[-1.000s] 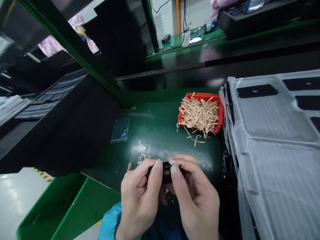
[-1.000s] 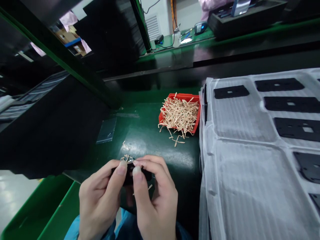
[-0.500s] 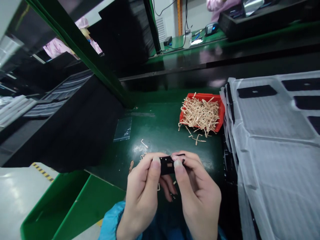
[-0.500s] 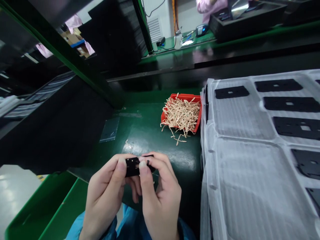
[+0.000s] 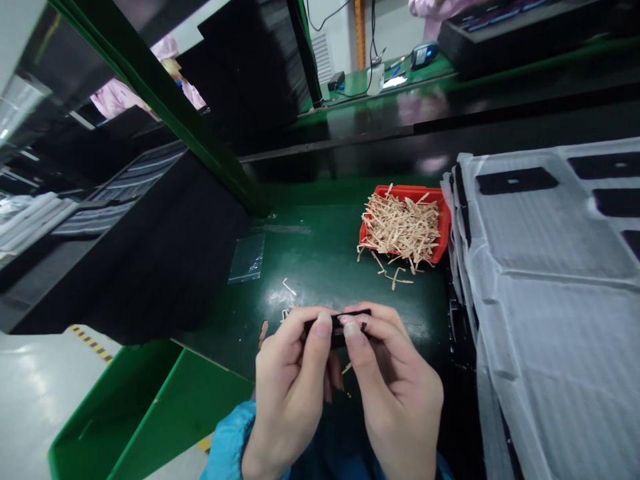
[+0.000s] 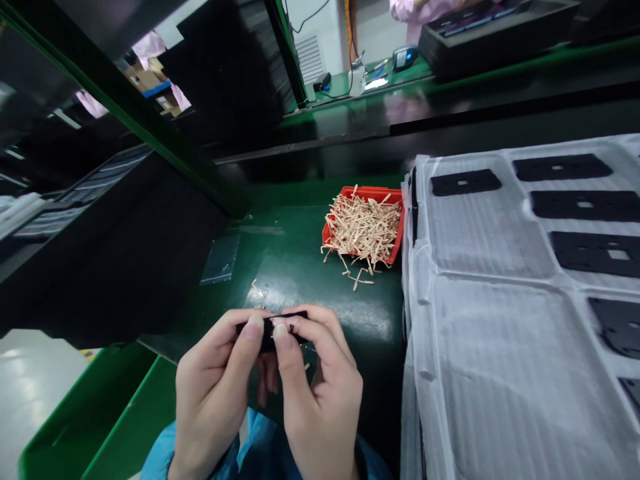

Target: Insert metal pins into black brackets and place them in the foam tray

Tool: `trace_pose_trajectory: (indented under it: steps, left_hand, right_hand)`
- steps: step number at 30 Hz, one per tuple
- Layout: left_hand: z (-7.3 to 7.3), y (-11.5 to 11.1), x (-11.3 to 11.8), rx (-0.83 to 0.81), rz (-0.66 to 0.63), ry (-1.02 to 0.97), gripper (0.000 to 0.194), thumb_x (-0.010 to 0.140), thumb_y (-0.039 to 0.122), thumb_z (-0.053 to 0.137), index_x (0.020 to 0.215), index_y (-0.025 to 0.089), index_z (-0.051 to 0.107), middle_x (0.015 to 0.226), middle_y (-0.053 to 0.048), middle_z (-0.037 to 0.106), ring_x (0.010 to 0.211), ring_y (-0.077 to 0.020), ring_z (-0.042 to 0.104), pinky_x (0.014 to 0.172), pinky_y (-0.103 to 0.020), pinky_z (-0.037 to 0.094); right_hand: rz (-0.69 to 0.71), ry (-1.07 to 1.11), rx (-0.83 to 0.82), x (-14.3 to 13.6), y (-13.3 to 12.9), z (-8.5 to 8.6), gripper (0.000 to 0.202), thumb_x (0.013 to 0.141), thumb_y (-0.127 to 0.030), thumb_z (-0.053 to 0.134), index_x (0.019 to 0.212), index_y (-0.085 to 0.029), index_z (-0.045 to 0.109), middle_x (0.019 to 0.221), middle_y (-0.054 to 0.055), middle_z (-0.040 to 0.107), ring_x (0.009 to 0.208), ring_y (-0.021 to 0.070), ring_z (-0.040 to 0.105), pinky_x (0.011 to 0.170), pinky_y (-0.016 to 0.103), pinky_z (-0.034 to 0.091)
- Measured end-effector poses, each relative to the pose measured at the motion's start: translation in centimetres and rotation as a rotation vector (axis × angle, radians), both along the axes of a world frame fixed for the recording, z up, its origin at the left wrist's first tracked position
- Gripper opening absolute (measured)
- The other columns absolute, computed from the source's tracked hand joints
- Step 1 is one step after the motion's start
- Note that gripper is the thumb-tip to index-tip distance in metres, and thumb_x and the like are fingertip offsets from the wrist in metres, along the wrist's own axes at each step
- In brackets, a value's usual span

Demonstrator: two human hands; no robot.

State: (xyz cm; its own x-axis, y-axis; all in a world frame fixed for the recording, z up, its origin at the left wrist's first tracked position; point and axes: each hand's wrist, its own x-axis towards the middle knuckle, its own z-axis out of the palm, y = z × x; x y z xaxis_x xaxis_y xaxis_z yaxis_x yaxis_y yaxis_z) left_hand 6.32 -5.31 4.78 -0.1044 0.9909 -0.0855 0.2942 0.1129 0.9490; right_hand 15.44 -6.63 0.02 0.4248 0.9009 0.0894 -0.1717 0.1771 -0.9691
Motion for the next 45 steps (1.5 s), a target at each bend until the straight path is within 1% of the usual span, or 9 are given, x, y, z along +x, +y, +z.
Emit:
trace_pose_trajectory:
  steps: [7,17,21,25,29,31,37,42,45]
  left_hand:
    - [-0.1,0.1,0.0,0.042,0.034,-0.065,0.021,0.1,0.036,0.063,0.093,0.019,0.073,0.059,0.003,0.061,0.046,-0.008,0.052,0.04,-0.015,0.04]
    - [-0.6,0.2,-0.6,0.082,-0.017,-0.025,0.022,0.102,0.037,0.063,0.1,0.018,0.074,0.065,0.003,0.062,0.049,-0.0074,0.054,0.043,-0.015,0.042]
    - [-0.7,0.4,-0.7,0.089,-0.048,-0.02,0.026,0.103,0.039,0.061,0.102,0.017,0.074,0.065,0.002,0.062,0.049,-0.0082,0.054,0.042,-0.015,0.042]
    - [-1.1,0.6,-1.1,0.036,-0.067,-0.155,0.03,0.105,0.042,0.057,0.103,0.017,0.074,0.063,0.001,0.061,0.051,-0.0077,0.053,0.044,-0.013,0.043]
    - [-1.1,0.6,-1.6,-0.091,-0.223,-0.387,0.035,0.107,0.043,0.052,0.116,0.014,0.07,0.063,-0.003,0.067,0.049,-0.0126,0.063,0.043,-0.018,0.052]
    - [-0.6,0.5,-1.6,-0.132,-0.278,-0.426,0.035,0.107,0.041,0.052,0.122,0.013,0.068,0.068,-0.005,0.072,0.048,-0.0148,0.067,0.044,-0.022,0.057]
    - [1.0,-0.1,-1.0,-0.135,-0.156,-0.209,0.03,0.097,0.033,0.071,0.119,0.014,0.072,0.066,-0.002,0.072,0.048,-0.0147,0.069,0.047,-0.022,0.061]
    - [0.4,0.1,-0.8,-0.014,-0.18,-0.207,0.021,0.099,0.032,0.068,0.112,0.017,0.075,0.071,-0.002,0.074,0.047,-0.0118,0.068,0.046,-0.018,0.059]
    - [-0.3,0.2,-0.9,-0.02,-0.169,-0.263,0.031,0.105,0.04,0.057,0.108,0.015,0.076,0.067,-0.003,0.072,0.047,-0.0128,0.066,0.046,-0.02,0.059]
  right_hand:
    - [0.023,0.028,-0.012,-0.1,-0.2,-0.1,0.01,0.097,-0.027,0.067,0.094,-0.029,0.076,0.106,0.002,0.073,0.093,0.0169,0.072,0.081,0.029,0.062]
    - [0.016,0.011,0.007,-0.1,-0.1,-0.1,0.01,0.097,-0.026,0.067,0.094,-0.029,0.076,0.105,0.002,0.073,0.093,0.0172,0.073,0.083,0.029,0.062]
    - [0.007,-0.011,0.02,-0.1,-0.1,-0.1,0.01,0.097,-0.026,0.066,0.094,-0.029,0.075,0.105,0.001,0.073,0.096,0.0161,0.073,0.082,0.026,0.062]
    - [-0.001,-0.01,0.02,-0.1,0.0,-0.3,0.01,0.097,-0.025,0.067,0.096,-0.029,0.076,0.107,0.001,0.074,0.098,0.0155,0.073,0.082,0.024,0.061]
    - [-0.045,-0.021,0.005,0.0,-0.1,-0.5,0.011,0.097,-0.026,0.067,0.094,-0.029,0.077,0.109,0.0,0.074,0.098,0.0134,0.074,0.083,0.021,0.06]
    - [-0.062,-0.024,-0.003,0.0,-0.2,-0.5,0.011,0.097,-0.027,0.067,0.094,-0.029,0.077,0.111,0.0,0.074,0.097,0.0129,0.074,0.083,0.02,0.06]
    - [-0.05,0.005,-0.005,0.1,-0.3,-0.1,0.012,0.098,-0.027,0.066,0.092,-0.028,0.077,0.107,-0.001,0.074,0.094,0.0108,0.074,0.081,0.016,0.059]
    - [-0.062,0.007,0.008,0.2,0.0,0.2,0.013,0.097,-0.028,0.067,0.089,-0.028,0.077,0.103,-0.001,0.075,0.092,0.0112,0.073,0.075,0.015,0.059]
    - [-0.055,-0.005,-0.001,0.1,-0.1,0.1,0.012,0.096,-0.028,0.067,0.09,-0.027,0.078,0.103,0.0,0.075,0.092,0.0126,0.073,0.078,0.017,0.06]
